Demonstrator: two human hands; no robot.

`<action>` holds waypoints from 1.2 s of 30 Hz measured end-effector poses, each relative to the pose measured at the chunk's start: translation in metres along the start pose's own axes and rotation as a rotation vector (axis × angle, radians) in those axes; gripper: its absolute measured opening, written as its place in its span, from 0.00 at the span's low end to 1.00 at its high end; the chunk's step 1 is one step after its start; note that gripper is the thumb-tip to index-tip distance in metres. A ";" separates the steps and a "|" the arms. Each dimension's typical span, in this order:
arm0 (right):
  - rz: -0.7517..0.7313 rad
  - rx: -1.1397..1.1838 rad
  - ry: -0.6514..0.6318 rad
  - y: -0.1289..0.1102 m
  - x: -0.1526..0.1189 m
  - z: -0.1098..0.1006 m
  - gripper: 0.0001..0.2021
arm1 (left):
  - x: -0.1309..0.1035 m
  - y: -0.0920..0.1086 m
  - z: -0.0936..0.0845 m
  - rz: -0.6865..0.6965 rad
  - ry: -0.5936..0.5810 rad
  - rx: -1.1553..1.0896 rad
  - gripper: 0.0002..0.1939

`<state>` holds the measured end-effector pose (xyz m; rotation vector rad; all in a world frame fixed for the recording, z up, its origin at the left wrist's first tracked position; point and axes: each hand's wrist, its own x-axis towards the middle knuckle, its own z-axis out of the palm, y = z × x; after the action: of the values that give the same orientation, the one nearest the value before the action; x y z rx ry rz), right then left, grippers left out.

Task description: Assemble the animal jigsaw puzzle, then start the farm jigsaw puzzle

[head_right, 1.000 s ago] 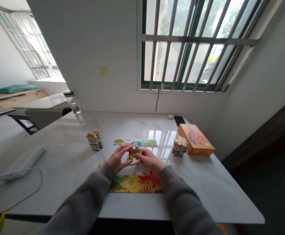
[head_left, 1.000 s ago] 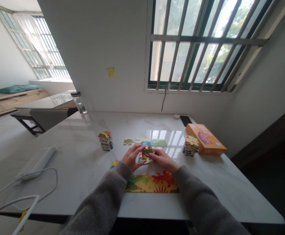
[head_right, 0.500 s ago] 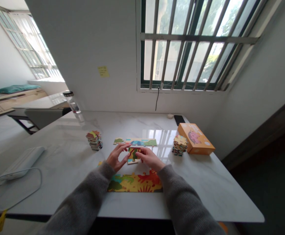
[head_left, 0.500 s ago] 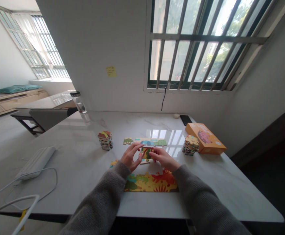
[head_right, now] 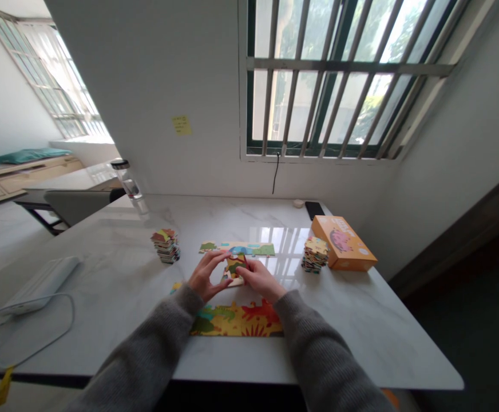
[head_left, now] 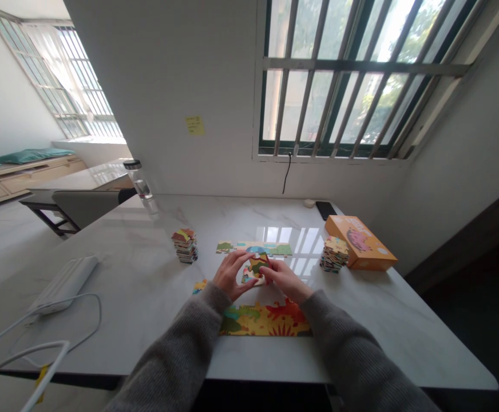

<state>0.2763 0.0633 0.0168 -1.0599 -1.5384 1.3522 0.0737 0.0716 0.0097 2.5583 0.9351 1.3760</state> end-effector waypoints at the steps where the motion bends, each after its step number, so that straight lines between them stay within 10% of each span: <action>1: -0.002 0.010 0.001 0.001 0.000 0.001 0.14 | 0.000 0.001 0.000 0.021 -0.011 0.014 0.31; 7: -0.030 -0.041 -0.040 0.006 0.001 -0.001 0.14 | 0.001 0.002 0.003 0.045 0.013 -0.001 0.31; 12: -0.384 -0.333 0.151 -0.008 -0.006 -0.019 0.15 | 0.003 0.004 0.002 -0.031 0.044 -0.094 0.25; 15: -0.491 -0.502 0.041 -0.015 -0.016 -0.030 0.16 | 0.003 0.005 0.003 -0.033 0.001 -0.134 0.21; 24: -0.507 -0.769 -0.030 -0.005 -0.037 -0.035 0.12 | 0.003 0.007 0.001 -0.051 -0.167 -0.226 0.20; 36: -0.340 -0.887 0.119 0.037 -0.065 -0.102 0.11 | -0.003 0.003 0.011 0.008 -0.299 0.006 0.09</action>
<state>0.3966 0.0361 -0.0133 -1.2639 -2.1611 0.3318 0.0823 0.0697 0.0024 2.6721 0.8763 0.9536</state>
